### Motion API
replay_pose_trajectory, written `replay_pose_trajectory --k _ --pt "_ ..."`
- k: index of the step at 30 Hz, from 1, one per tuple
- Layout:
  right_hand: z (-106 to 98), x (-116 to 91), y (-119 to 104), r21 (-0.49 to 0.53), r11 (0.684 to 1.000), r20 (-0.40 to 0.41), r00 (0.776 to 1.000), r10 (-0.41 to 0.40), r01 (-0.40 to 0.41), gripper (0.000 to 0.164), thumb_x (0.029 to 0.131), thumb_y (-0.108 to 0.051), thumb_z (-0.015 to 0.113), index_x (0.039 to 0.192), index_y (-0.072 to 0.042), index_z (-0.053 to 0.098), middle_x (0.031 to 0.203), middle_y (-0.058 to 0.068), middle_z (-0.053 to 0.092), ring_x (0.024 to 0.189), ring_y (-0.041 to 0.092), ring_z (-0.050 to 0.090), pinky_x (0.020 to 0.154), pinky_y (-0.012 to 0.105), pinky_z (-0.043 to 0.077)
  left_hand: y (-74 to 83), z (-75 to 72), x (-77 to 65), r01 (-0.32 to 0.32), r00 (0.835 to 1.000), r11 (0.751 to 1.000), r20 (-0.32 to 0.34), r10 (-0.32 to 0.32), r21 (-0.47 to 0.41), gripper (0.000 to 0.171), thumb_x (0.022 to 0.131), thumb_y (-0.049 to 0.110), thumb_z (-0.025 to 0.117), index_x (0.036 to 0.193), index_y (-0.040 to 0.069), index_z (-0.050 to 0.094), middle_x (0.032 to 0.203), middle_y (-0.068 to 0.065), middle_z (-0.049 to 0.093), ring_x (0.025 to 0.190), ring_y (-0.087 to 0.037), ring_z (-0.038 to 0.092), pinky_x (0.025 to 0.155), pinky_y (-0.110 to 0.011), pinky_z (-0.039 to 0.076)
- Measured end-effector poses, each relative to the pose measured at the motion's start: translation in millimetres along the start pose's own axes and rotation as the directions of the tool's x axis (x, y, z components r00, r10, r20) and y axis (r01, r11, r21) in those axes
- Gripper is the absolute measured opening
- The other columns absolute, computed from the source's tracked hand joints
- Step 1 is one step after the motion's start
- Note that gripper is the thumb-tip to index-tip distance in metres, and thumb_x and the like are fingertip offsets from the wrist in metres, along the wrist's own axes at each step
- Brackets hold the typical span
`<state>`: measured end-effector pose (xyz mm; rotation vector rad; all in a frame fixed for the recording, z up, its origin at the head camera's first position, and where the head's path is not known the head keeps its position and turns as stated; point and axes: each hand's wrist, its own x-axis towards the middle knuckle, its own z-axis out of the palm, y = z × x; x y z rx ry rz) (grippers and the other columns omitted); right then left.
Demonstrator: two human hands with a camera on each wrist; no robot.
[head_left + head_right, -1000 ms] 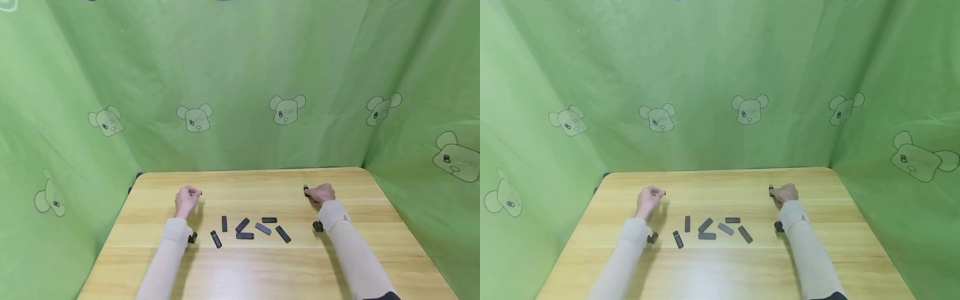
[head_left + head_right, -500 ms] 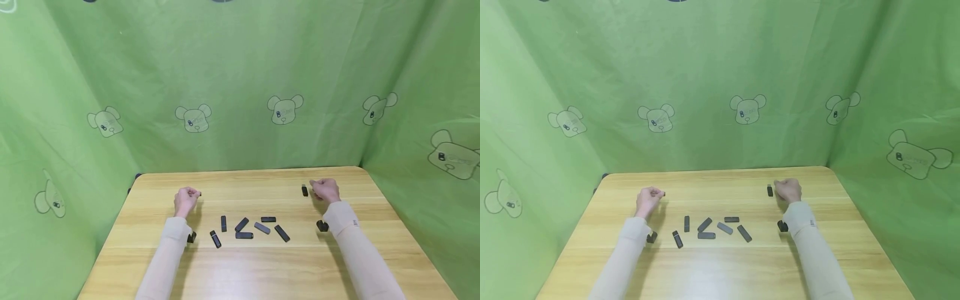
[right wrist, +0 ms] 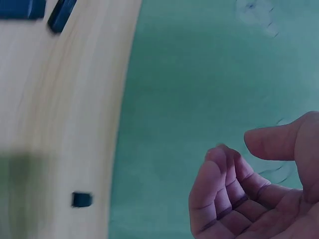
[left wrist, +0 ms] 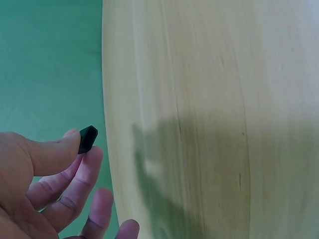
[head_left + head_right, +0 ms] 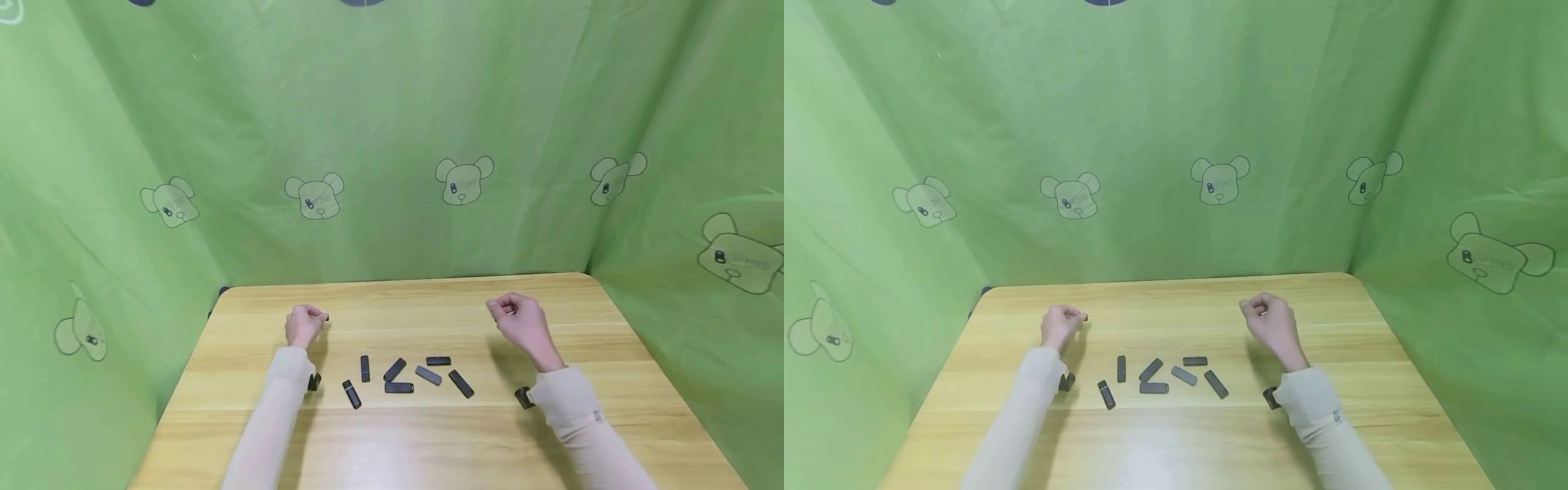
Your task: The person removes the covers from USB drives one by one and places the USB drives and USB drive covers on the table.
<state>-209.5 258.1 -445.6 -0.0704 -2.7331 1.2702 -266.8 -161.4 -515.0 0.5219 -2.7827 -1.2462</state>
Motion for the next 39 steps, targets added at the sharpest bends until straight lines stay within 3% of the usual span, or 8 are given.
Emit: replay_pose_trajectory --k 12,19,24,31,39 --pt "5 -64 -41 -0.011 0.992 -0.029 0.992 -0.123 0.123 0.018 0.099 -0.023 0.066 0.1 -0.006 0.071 0.087 0.008 0.07 0.076 0.012 0.06 0.066 0.021 0.051 -3.0 9.5 9.9 0.04 0.999 0.995 0.033 -0.043 0.088 0.019 0.091 0.026 0.075 0.095 0.007 0.076 0.102 -0.013 0.077 0.088 -0.028 0.068 0.084 -0.045 0.049" --pt "4 -94 -56 -0.007 0.983 -0.07 0.98 -0.184 0.184 0.01 0.097 -0.019 0.069 0.095 -0.01 0.071 0.081 0.002 0.069 0.074 0.006 0.06 0.065 0.021 0.055 -4.2 14.4 11.9 0.041 0.998 0.992 0.043 -0.047 0.116 0.017 0.091 0.025 0.075 0.094 0.008 0.076 0.105 -0.014 0.077 0.094 -0.031 0.068 0.096 -0.054 0.046" --pt "6 -106 -60 -0.002 0.981 -0.091 0.977 -0.194 0.195 0.007 0.096 -0.019 0.071 0.093 -0.012 0.071 0.079 -0.001 0.068 0.073 0.001 0.058 0.062 0.021 0.054 -8.5 17.1 13.3 0.035 0.999 0.989 0.034 -0.04 0.142 0.016 0.091 0.025 0.075 0.091 0.008 0.076 0.105 -0.014 0.077 0.101 -0.036 0.067 0.106 -0.061 0.037" --pt "4 -119 -63 -0.005 0.979 -0.103 0.973 -0.204 0.205 0.004 0.094 -0.016 0.072 0.092 -0.013 0.071 0.078 -0.003 0.067 0.071 0.0 0.058 0.06 0.021 0.054 -11.5 19.5 17.6 0.032 0.999 0.979 0.003 -0.034 0.201 0.017 0.092 0.026 0.074 0.087 0.009 0.073 0.099 -0.014 0.077 0.097 -0.036 0.068 0.101 -0.059 0.04" --pt "-1 -129 -68 -0.014 0.981 -0.109 0.975 -0.192 0.192 0.004 0.095 -0.018 0.072 0.092 -0.015 0.071 0.077 -0.005 0.068 0.071 -0.001 0.058 0.061 0.021 0.054 -11.4 21.1 19.6 0.034 0.999 0.979 0.01 -0.037 0.199 0.018 0.093 0.026 0.072 0.09 0.009 0.073 0.103 -0.015 0.077 0.101 -0.037 0.067 0.102 -0.06 0.039"
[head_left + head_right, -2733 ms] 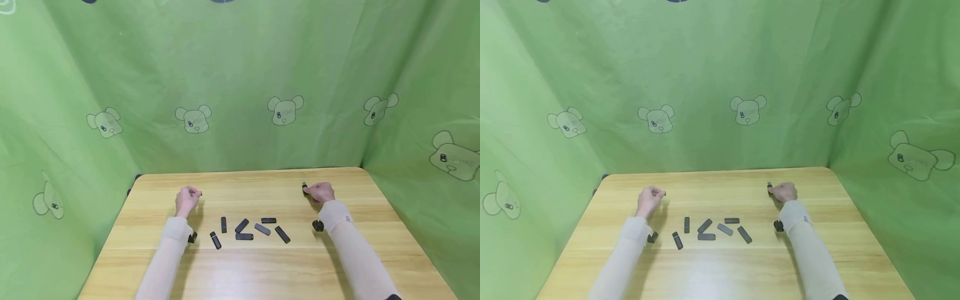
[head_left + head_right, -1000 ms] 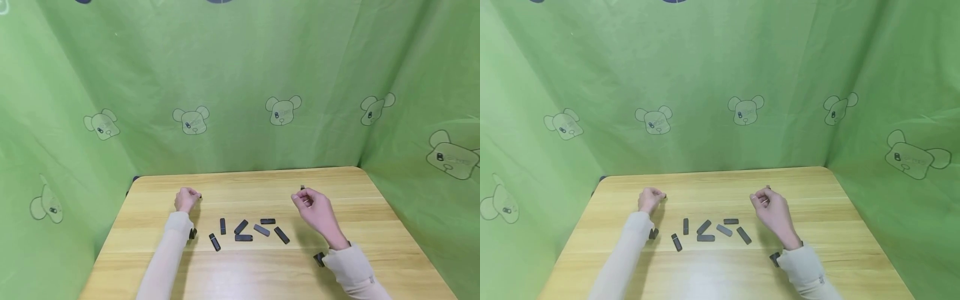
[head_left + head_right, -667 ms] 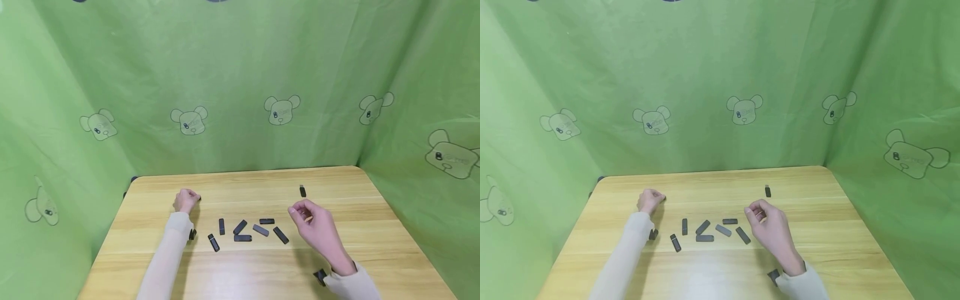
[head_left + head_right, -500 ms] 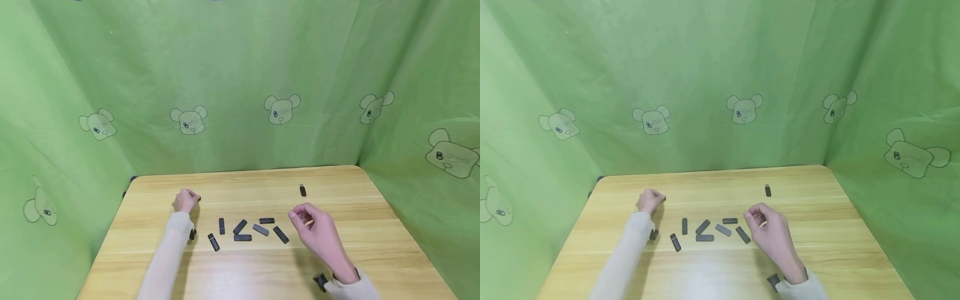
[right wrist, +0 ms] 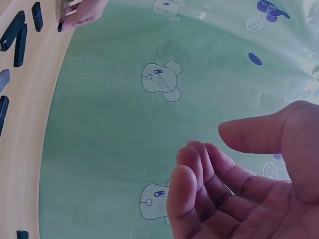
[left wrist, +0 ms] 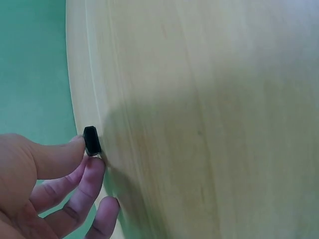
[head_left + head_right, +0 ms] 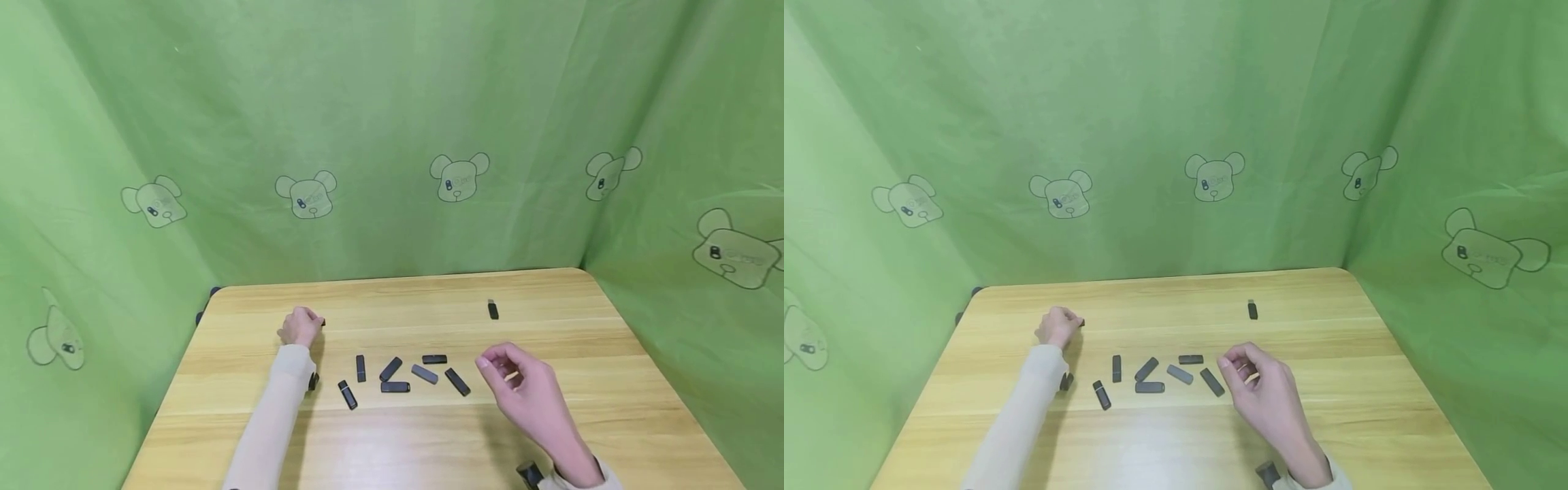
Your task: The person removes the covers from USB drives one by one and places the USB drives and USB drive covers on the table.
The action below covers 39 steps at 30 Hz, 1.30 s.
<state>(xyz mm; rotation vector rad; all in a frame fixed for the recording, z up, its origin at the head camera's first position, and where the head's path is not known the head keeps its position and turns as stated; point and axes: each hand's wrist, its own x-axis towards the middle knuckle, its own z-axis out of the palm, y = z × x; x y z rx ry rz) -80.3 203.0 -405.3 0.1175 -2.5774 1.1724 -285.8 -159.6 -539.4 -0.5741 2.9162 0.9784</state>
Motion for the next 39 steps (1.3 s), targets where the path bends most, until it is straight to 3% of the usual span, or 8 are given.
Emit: replay_pose_trajectory --k 6,12,18,25,34,39 --pt "-6 -4 -6 -0.007 1.0 -0.014 1.0 -0.003 0.003 0.004 0.095 -0.017 0.071 0.093 -0.014 0.071 0.078 -0.004 0.068 0.072 -0.001 0.059 0.062 0.021 0.054 1.8 -7.8 -2.5 -0.005 0.999 0.999 -0.042 0.003 -0.052 0.027 0.098 0.031 0.066 0.109 0.007 0.071 0.114 -0.018 0.074 0.109 -0.041 0.065 0.103 -0.06 0.039" --pt "-9 -4 -7 -0.018 1.0 -0.044 0.999 0.006 -0.006 0.004 0.095 -0.017 0.071 0.094 -0.013 0.072 0.08 -0.002 0.069 0.073 -0.002 0.059 0.062 0.02 0.054 11.5 -29.9 -20.7 -0.117 0.979 0.979 -0.183 0.086 -0.169 0.038 0.099 0.029 0.063 0.128 0.004 0.062 0.109 -0.018 0.076 0.104 -0.039 0.068 0.097 -0.054 0.045" --pt "-9 -4 -7 -0.019 1.0 -0.053 0.998 0.018 -0.019 0.005 0.096 -0.018 0.071 0.094 -0.013 0.071 0.079 -0.001 0.069 0.073 -0.001 0.059 0.062 0.02 0.053 25.6 -50.1 -58.1 -0.287 0.93 0.922 -0.308 0.203 -0.26 0.038 0.099 0.023 0.064 0.128 0.001 0.061 0.11 -0.023 0.074 0.105 -0.042 0.065 0.094 -0.053 0.048" --pt "-7 -5 -6 -0.018 1.0 -0.066 0.998 0.011 -0.012 0.004 0.095 -0.017 0.071 0.093 -0.013 0.071 0.08 -0.001 0.069 0.075 -0.002 0.059 0.062 0.02 0.053 34.0 -61.9 -109.2 -0.39 0.888 0.848 -0.39 0.243 -0.359 0.032 0.098 0.02 0.065 0.125 0.003 0.064 0.107 -0.021 0.073 0.102 -0.04 0.063 0.097 -0.051 0.043" --pt "-8 -9 0 -0.026 1.0 -0.088 0.996 0.013 -0.016 0.005 0.095 -0.017 0.072 0.095 -0.012 0.072 0.081 -0.001 0.069 0.076 -0.002 0.059 0.063 0.02 0.054 28.1 -46.7 -171.6 -0.537 0.791 0.789 -0.504 0.347 -0.3 0.021 0.094 0.007 0.067 0.114 0.001 0.069 0.096 -0.014 0.074 0.091 -0.031 0.066 0.087 -0.046 0.049" --pt "-9 -9 7 -0.04 0.999 -0.072 0.997 0.028 -0.031 0.004 0.095 -0.016 0.071 0.096 -0.013 0.072 0.082 -0.002 0.069 0.077 -0.003 0.058 0.063 0.02 0.054 27.2 -30.0 -193.0 -0.587 0.745 0.769 -0.542 0.39 -0.253 0.016 0.093 0.001 0.067 0.109 0.0 0.07 0.093 -0.012 0.075 0.087 -0.027 0.066 0.085 -0.034 0.049"
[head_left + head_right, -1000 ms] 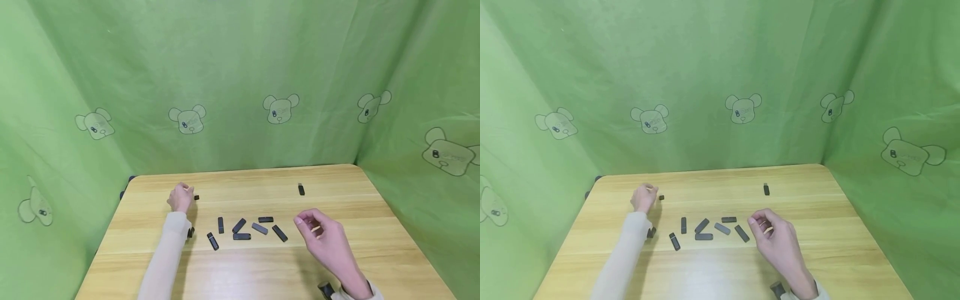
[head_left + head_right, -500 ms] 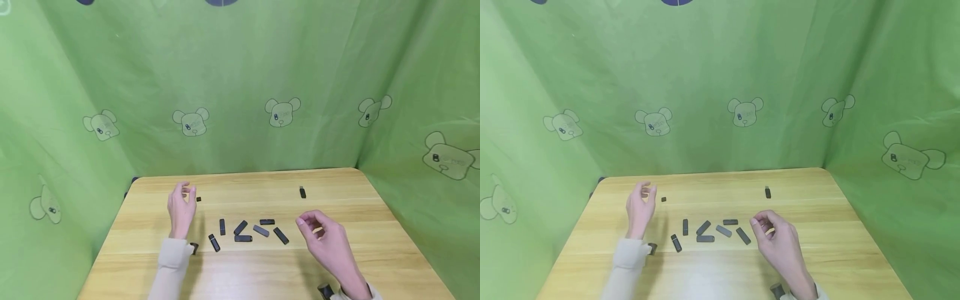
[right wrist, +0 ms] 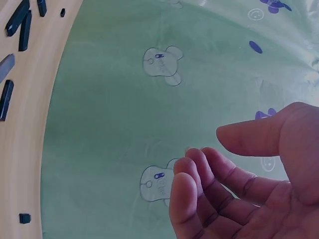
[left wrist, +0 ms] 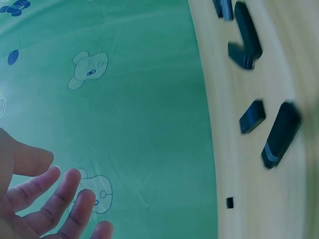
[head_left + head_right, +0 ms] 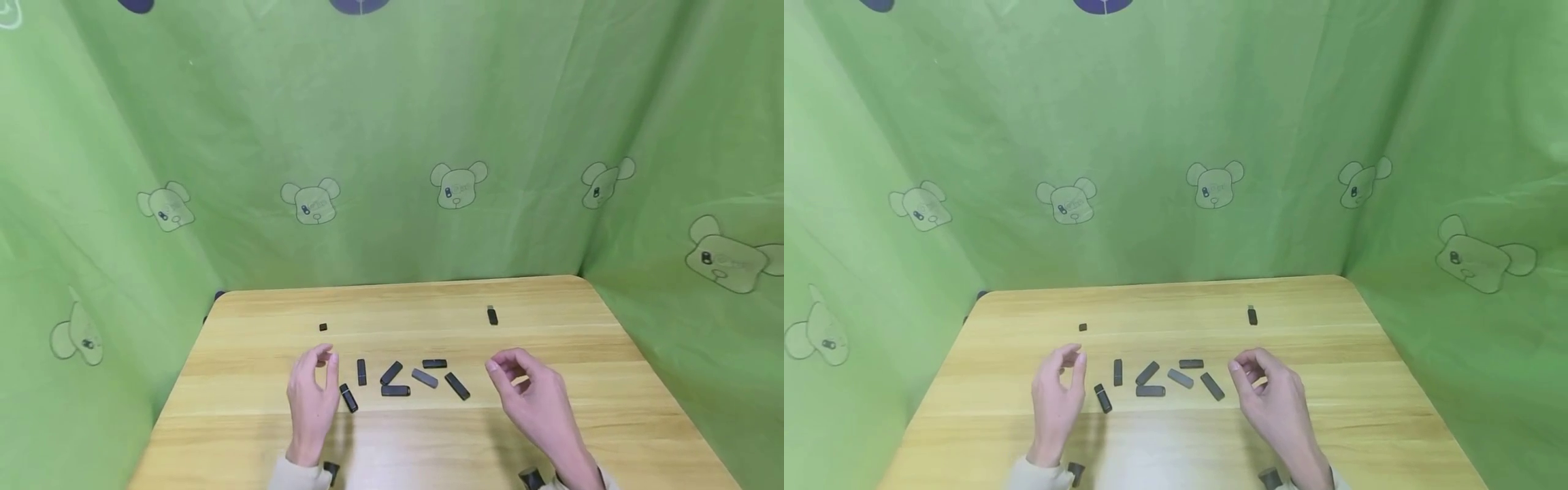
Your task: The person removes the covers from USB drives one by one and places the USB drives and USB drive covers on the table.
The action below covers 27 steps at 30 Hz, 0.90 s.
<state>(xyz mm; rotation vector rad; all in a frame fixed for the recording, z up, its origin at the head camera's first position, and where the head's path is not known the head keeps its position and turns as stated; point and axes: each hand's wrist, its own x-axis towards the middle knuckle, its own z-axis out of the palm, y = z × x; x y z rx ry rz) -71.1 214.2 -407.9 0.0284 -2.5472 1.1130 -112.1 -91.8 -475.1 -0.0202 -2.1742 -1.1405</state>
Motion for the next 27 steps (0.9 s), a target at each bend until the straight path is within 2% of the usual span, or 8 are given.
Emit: replay_pose_trajectory --k 3,7,12,18,21,24,27 --pt "3 2 6 -0.012 1.0 -0.011 1.0 0.002 -0.002 0.004 0.094 -0.016 0.072 0.094 -0.012 0.072 0.08 -0.002 0.068 0.075 -0.002 0.057 0.061 0.019 0.053 2.2 3.0 -10.5 -0.024 1.0 1.0 -0.004 0.024 0.01 0.015 0.092 0.0 0.067 0.106 0.001 0.071 0.092 -0.009 0.075 0.085 -0.026 0.065 0.083 -0.033 0.05" --pt "11 7 16 -0.022 1.0 -0.006 1.0 0.004 -0.004 0.005 0.094 -0.015 0.072 0.091 -0.011 0.071 0.079 -0.001 0.068 0.074 -0.001 0.057 0.059 0.019 0.051 5.0 4.5 -19.7 -0.021 1.0 1.0 -0.001 0.021 0.008 0.016 0.091 0.001 0.069 0.106 0.004 0.072 0.09 -0.006 0.075 0.085 -0.023 0.065 0.08 -0.035 0.051" --pt "22 11 26 -0.037 0.998 0.047 0.998 0.052 -0.051 0.003 0.093 -0.014 0.072 0.093 -0.01 0.071 0.081 0.0 0.068 0.076 0.006 0.059 0.061 0.019 0.05 8.4 3.0 -24.6 -0.025 1.0 1.0 0.01 0.025 -0.006 0.015 0.091 0.001 0.069 0.106 0.003 0.072 0.089 -0.005 0.074 0.084 -0.023 0.065 0.08 -0.032 0.051" --pt "31 15 38 -0.059 0.995 0.111 0.99 0.09 -0.083 0.006 0.093 -0.013 0.072 0.096 -0.009 0.071 0.085 0.003 0.071 0.079 0.013 0.062 0.066 0.02 0.049 9.9 3.2 -28.6 -0.016 1.0 1.0 0.026 0.017 -0.009 0.015 0.091 0.002 0.068 0.106 0.003 0.071 0.09 -0.004 0.074 0.084 -0.015 0.063 0.079 -0.028 0.05" --pt "37 18 44 -0.065 0.99 0.148 0.98 0.133 -0.124 0.008 0.093 -0.014 0.071 0.098 -0.008 0.071 0.088 0.005 0.072 0.08 0.015 0.063 0.067 0.021 0.048 10.1 4.8 -30.0 0.001 0.999 1.0 0.044 -0.001 -0.011 0.017 0.091 0.002 0.069 0.107 0.004 0.071 0.089 -0.004 0.074 0.084 -0.014 0.063 0.079 -0.031 0.051" --pt "43 21 53 -0.072 0.98 0.198 0.961 0.196 -0.185 0.012 0.093 -0.015 0.07 0.101 -0.006 0.07 0.091 0.007 0.072 0.081 0.016 0.063 0.068 0.021 0.049 10.3 6.5 -31.6 0.024 0.998 1.0 0.064 -0.023 -0.018 0.017 0.09 0.002 0.07 0.107 0.004 0.071 0.088 -0.002 0.074 0.083 -0.014 0.064 0.08 -0.037 0.051" --pt "49 22 61 -0.081 0.976 0.221 0.951 0.216 -0.202 0.014 0.093 -0.015 0.069 0.102 -0.005 0.069 0.091 0.007 0.071 0.08 0.014 0.062 0.068 0.02 0.05 10.5 7.8 -33.0 0.051 0.996 0.998 0.079 -0.049 -0.023 0.017 0.091 0.005 0.07 0.108 0.005 0.071 0.089 -0.002 0.074 0.084 -0.014 0.064 0.081 -0.04 0.053"
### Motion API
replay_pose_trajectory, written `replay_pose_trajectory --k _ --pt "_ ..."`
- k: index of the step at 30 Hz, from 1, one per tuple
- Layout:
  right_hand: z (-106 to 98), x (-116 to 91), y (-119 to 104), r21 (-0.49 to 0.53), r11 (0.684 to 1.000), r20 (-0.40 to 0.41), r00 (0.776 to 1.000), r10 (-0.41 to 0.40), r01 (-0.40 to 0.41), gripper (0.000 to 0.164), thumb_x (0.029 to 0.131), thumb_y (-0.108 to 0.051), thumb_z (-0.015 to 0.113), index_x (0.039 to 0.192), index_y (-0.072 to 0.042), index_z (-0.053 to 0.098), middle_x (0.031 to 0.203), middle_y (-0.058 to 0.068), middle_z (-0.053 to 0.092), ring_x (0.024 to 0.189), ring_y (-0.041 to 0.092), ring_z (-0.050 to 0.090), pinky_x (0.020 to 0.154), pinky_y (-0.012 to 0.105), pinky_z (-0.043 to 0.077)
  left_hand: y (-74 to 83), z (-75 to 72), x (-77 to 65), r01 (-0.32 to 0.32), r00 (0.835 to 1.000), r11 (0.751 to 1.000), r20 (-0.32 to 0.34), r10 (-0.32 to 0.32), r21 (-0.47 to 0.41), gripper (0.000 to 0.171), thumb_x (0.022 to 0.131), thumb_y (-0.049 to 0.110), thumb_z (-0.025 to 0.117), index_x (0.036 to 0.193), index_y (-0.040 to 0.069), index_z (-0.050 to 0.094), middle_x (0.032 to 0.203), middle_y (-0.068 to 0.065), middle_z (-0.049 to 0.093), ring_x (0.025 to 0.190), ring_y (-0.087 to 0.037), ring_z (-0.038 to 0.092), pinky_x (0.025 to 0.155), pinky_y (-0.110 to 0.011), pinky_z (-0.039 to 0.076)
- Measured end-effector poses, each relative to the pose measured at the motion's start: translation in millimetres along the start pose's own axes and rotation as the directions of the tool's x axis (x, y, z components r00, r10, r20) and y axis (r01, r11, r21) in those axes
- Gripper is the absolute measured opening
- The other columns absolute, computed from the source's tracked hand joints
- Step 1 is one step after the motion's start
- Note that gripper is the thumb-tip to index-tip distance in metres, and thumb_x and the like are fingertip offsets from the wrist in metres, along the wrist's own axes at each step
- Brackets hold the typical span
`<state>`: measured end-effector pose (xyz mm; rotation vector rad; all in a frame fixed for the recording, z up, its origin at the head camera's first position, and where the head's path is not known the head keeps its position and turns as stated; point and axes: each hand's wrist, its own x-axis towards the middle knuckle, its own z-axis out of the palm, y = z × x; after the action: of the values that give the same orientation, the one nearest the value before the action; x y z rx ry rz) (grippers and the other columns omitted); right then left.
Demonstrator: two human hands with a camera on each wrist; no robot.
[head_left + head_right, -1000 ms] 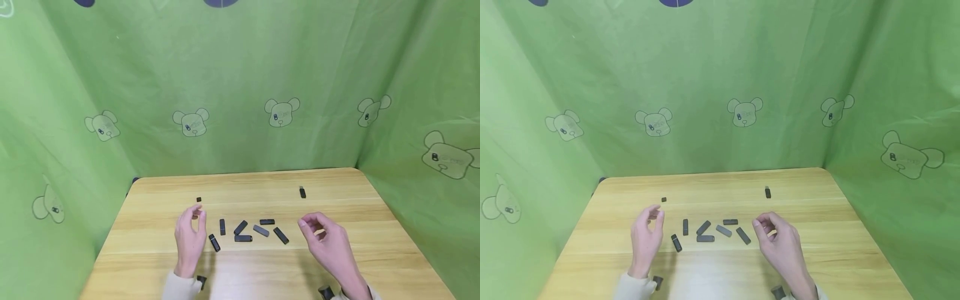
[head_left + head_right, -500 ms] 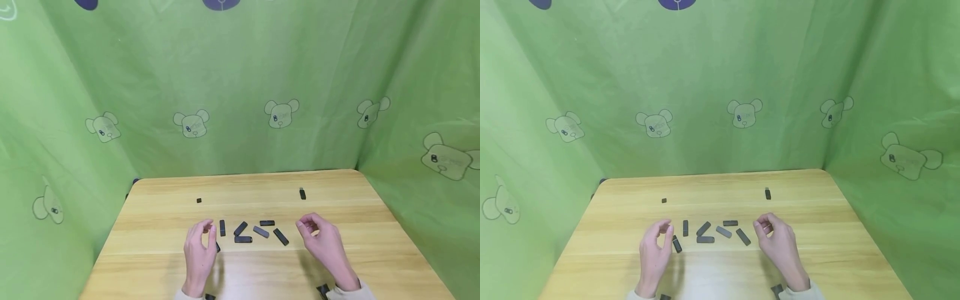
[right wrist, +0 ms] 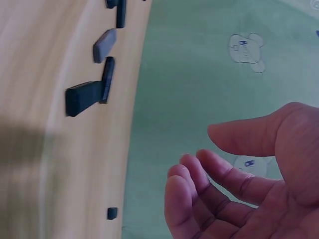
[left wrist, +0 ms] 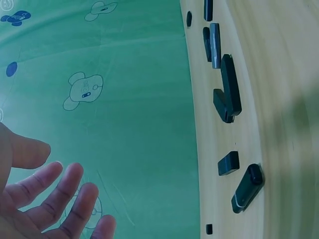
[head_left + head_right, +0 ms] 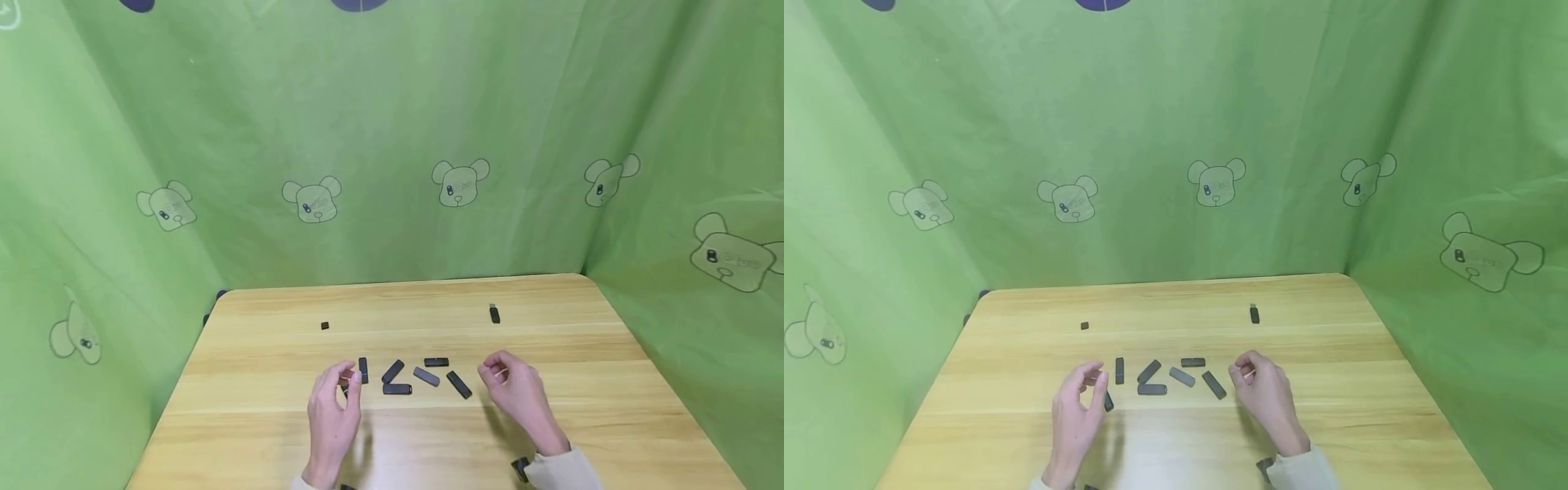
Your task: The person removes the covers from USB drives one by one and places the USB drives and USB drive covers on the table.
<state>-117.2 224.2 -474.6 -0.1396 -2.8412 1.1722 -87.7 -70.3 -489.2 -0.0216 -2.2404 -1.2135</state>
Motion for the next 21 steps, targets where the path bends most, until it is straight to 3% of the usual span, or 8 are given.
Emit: replay_pose_trajectory --k 6,9,13,21 --pt "12 5 16 -0.035 0.999 0.01 1.0 -0.003 0.003 0.014 0.091 -0.015 0.071 0.1 -0.005 0.069 0.088 0.004 0.07 0.074 0.01 0.06 0.067 0.023 0.048 -0.2 2.1 -6.2 0.07 0.997 0.998 0.033 -0.07 0.008 0.018 0.093 0.01 0.07 0.11 0.007 0.071 0.09 0.002 0.073 0.088 -0.011 0.063 0.086 -0.042 0.052" --pt "17 4 20 -0.047 0.999 0.045 0.999 0.018 -0.016 0.018 0.09 -0.016 0.072 0.103 -0.004 0.069 0.089 0.004 0.07 0.074 0.01 0.061 0.066 0.026 0.048 -0.3 1.2 -12.1 0.104 0.994 0.994 0.043 -0.104 0.021 0.018 0.093 0.011 0.071 0.11 0.009 0.071 0.09 0.006 0.072 0.087 -0.008 0.061 0.085 -0.035 0.05" --pt "24 7 24 -0.067 0.997 0.085 0.995 0.048 -0.042 0.027 0.089 -0.017 0.074 0.109 -0.001 0.067 0.095 0.008 0.071 0.08 0.017 0.065 0.069 0.034 0.052 -1.5 1.1 -13.9 0.122 0.991 0.992 0.045 -0.122 0.024 0.018 0.093 0.011 0.071 0.111 0.009 0.071 0.09 0.006 0.071 0.086 -0.009 0.06 0.081 -0.028 0.048" --pt "34 15 28 -0.142 0.987 0.167 0.981 0.099 -0.075 0.038 0.086 -0.022 0.078 0.114 -0.001 0.065 0.106 0.014 0.071 0.094 0.027 0.067 0.082 0.05 0.056 -2.2 1.5 -10.5 0.145 0.988 0.989 0.046 -0.146 0.013 0.018 0.094 0.012 0.07 0.111 0.009 0.07 0.091 0.006 0.071 0.089 -0.012 0.063 0.083 -0.033 0.05"
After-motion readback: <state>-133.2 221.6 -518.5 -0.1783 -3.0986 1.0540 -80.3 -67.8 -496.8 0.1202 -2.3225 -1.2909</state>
